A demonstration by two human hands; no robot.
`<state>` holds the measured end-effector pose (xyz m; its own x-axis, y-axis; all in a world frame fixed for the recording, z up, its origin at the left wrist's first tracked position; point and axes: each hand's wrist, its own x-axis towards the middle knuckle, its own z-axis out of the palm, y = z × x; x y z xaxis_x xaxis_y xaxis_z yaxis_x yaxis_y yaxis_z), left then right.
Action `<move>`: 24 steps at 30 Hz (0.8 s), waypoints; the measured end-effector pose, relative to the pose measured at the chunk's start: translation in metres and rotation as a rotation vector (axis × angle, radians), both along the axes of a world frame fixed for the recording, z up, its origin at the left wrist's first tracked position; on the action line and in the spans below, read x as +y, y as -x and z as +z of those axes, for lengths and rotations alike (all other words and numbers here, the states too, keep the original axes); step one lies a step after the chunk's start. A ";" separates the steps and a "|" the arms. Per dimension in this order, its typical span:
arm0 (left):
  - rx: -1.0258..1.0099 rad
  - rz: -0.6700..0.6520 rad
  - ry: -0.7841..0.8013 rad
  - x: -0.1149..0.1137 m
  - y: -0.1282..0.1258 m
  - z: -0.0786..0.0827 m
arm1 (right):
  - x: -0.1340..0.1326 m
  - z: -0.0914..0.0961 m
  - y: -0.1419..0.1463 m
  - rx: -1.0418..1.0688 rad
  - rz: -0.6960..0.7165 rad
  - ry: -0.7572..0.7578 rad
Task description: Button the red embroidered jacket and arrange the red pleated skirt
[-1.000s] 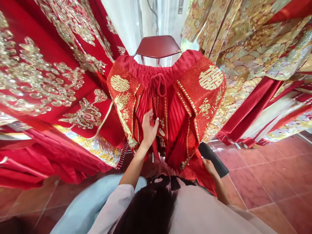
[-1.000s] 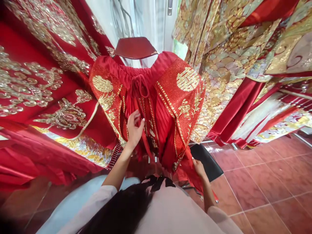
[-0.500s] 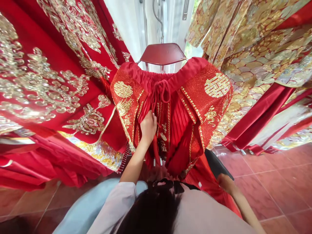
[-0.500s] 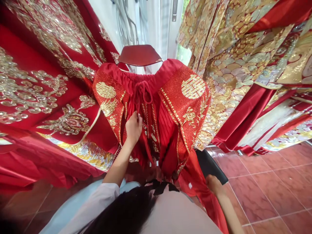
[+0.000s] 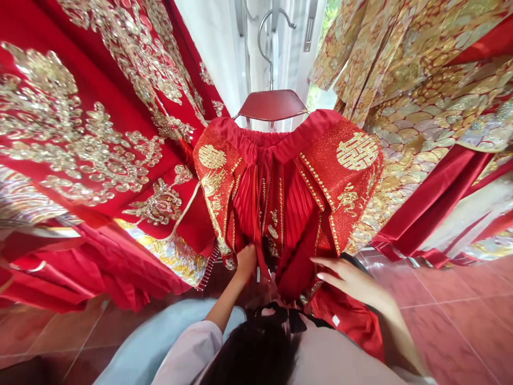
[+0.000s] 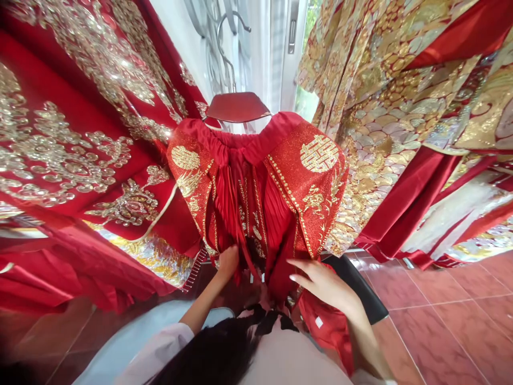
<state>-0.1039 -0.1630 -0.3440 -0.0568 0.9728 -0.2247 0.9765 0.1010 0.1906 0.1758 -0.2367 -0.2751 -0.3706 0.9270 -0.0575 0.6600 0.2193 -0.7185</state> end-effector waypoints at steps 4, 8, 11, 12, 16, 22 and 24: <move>0.012 -0.003 0.072 -0.001 0.010 0.002 | 0.029 0.101 0.064 0.043 0.365 -0.462; -0.084 -0.120 -0.059 0.024 0.013 0.079 | 0.088 0.155 0.105 -0.084 0.279 -0.884; -0.166 -0.362 -0.659 0.048 0.013 0.156 | 0.135 0.160 0.117 -0.170 0.184 -0.987; -0.145 -0.453 -0.821 0.056 0.012 0.177 | 0.147 0.158 0.116 -0.185 0.166 -0.993; -0.025 -0.597 -0.916 0.075 0.010 0.218 | 0.176 0.148 0.092 -0.212 0.153 -0.980; 0.112 -0.731 -0.784 0.044 0.020 0.204 | 0.188 0.153 0.069 -0.249 0.319 -0.947; 0.128 -0.808 -0.706 0.031 0.029 0.201 | 0.180 0.152 0.074 -0.283 0.373 -0.951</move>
<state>-0.1327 -0.1323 -0.1434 0.6768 0.6405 0.3630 0.7216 -0.6747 -0.1551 0.1020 -0.0570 -0.1226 -0.7273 0.4664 0.5036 0.5517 0.8337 0.0246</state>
